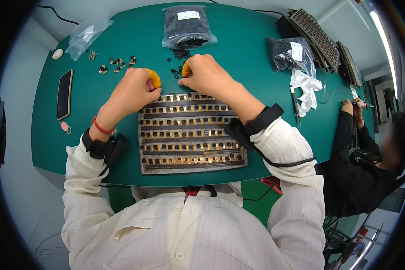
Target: The person places small black components into a grid on a circuit board using yellow finger cots. They systematically fill the slots and then lift the board to inspect the placement of the components.
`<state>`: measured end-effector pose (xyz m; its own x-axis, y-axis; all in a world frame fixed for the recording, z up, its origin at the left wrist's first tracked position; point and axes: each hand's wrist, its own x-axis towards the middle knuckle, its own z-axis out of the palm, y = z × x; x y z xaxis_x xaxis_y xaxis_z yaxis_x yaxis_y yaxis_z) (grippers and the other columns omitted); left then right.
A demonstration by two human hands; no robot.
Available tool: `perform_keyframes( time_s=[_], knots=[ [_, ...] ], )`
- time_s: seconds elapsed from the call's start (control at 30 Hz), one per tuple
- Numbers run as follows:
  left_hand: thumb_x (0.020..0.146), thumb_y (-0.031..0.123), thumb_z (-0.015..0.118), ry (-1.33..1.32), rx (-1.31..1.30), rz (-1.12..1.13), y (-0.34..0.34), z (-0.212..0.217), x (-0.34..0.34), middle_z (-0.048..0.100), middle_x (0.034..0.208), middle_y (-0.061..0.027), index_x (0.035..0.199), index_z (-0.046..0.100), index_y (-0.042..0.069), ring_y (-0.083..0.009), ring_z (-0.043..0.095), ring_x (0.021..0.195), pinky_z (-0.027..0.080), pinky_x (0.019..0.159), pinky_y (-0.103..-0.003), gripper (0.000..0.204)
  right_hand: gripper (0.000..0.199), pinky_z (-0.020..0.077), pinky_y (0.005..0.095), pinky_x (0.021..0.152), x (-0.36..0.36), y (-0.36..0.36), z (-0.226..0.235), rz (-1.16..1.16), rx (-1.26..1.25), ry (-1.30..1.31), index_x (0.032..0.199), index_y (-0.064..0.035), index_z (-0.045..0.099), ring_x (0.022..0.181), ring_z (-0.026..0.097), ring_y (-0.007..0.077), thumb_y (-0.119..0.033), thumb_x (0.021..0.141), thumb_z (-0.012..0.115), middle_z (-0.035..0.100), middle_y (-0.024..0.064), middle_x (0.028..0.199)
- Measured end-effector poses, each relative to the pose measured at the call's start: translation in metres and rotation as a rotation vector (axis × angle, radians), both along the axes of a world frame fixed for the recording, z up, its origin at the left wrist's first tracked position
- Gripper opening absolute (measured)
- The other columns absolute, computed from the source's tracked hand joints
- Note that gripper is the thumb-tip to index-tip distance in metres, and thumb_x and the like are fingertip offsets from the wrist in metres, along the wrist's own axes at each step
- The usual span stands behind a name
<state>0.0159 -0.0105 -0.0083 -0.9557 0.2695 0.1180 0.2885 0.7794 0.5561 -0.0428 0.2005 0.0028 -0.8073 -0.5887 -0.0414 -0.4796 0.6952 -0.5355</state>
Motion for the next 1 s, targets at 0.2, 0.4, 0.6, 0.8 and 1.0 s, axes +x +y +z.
perform_keyframes(
  time_s=[0.2, 0.4, 0.6, 0.8, 1.0],
  knots=[
    [0.076, 0.008, 0.073, -0.015, 0.013, -0.084, 0.002, 0.021, 0.065, 0.064, 0.073, -0.014, 0.083, 0.069, -0.006, -0.026, 0.065, 0.066, 0.051, 0.061, -0.034, 0.016, 0.018, 0.0551, 0.0367, 0.069, -0.002, -0.004, -0.015, 0.028, -0.006, 0.132, 0.089, 0.0044, 0.073, 0.074, 0.071, 0.029, -0.009, 0.077, 0.076, 0.071, 0.0186, 0.08],
    [0.076, 0.011, 0.073, -0.051, -0.086, -0.212, 0.016, 0.017, 0.123, 0.063, 0.082, -0.0114, 0.082, 0.069, -0.001, -0.0283, 0.058, 0.08, 0.048, 0.081, -0.038, 0.014, 0.017, 0.0542, 0.0356, 0.068, 0.015, 0.004, 0.004, 0.052, -0.045, 0.129, 0.09, 0.0035, 0.072, 0.074, 0.069, 0.0276, -0.008, 0.078, 0.074, 0.07, 0.0169, 0.08],
    [0.076, 0.01, 0.072, -0.023, -0.132, -0.217, 0.023, 0.005, 0.142, 0.063, 0.088, -0.0113, 0.082, 0.069, 0.0, -0.03, 0.058, 0.084, 0.047, 0.086, -0.038, 0.012, 0.014, 0.0522, 0.0396, 0.067, 0.087, 0.045, 0.038, 0.074, -0.102, 0.155, 0.087, 0.0053, 0.069, 0.073, 0.064, 0.0328, -0.005, 0.079, 0.072, 0.064, 0.0165, 0.081],
    [0.079, 0.015, 0.075, 0.135, -0.223, -0.249, 0.027, 0.003, 0.153, 0.062, 0.079, -0.01, 0.074, 0.068, 0.0, -0.0275, 0.058, 0.078, 0.046, 0.077, -0.038, 0.018, 0.011, 0.0506, 0.0399, 0.072, 0.158, 0.096, 0.023, 0.081, -0.064, 0.05, 0.085, 0.0045, 0.068, 0.08, 0.06, 0.0322, -0.003, 0.078, 0.072, 0.059, 0.0148, 0.084],
    [0.085, 0.028, 0.074, 0.074, -0.321, -0.319, 0.036, 0.002, 0.171, 0.056, 0.056, -0.0096, 0.057, 0.063, 0.002, -0.0274, 0.053, 0.052, 0.042, 0.064, -0.037, 0.039, 0.012, 0.0501, 0.0398, 0.072, 0.178, 0.108, -0.005, 0.027, -0.095, 0.068, 0.085, 0.0055, 0.068, 0.081, 0.059, 0.0309, -0.004, 0.079, 0.073, 0.057, 0.0133, 0.082]
  ],
)
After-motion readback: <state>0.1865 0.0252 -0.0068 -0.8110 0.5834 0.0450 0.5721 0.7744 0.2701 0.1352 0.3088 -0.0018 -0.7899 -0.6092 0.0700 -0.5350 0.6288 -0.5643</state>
